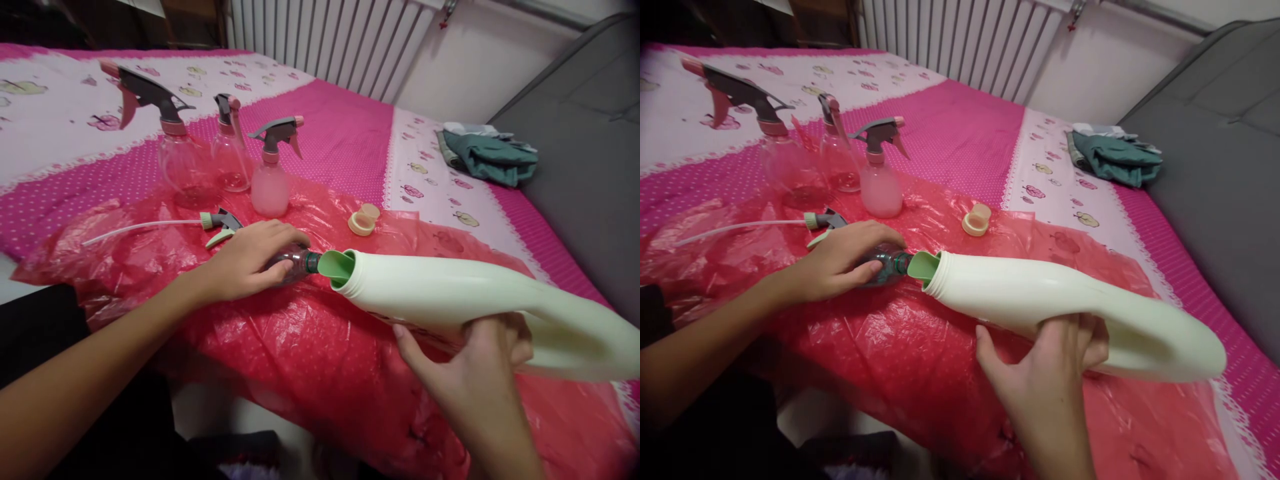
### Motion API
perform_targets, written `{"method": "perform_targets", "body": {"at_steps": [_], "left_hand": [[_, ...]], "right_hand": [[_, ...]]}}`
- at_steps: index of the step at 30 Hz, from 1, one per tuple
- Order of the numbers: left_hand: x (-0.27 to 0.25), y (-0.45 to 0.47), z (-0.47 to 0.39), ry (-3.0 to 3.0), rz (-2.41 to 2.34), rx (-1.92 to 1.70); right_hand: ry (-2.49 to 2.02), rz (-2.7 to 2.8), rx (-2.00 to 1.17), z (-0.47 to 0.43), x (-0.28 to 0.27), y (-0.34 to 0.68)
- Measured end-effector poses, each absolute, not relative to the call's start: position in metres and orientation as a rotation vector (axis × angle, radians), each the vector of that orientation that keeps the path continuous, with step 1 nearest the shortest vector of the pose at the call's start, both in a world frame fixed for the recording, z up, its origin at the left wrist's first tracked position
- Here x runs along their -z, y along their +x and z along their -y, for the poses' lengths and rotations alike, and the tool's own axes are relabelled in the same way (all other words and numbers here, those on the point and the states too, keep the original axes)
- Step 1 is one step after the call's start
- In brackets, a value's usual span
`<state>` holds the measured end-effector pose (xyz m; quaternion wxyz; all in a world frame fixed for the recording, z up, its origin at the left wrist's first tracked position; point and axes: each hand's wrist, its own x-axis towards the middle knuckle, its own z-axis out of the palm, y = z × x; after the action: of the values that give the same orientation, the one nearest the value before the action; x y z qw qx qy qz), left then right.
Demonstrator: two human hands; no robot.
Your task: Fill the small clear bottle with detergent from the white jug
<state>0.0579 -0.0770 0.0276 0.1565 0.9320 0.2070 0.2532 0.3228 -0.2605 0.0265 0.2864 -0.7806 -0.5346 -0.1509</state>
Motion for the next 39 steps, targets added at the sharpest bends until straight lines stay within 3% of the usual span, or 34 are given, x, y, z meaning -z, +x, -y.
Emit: {"method": "perform_targets", "body": {"at_steps": [39], "left_hand": [[-0.0285, 0.0581, 0.0785, 2.673, -0.583, -0.732]], "right_hand": [[-2.069, 1.422, 0.362, 0.2596, -0.0295, 0.324]]}}
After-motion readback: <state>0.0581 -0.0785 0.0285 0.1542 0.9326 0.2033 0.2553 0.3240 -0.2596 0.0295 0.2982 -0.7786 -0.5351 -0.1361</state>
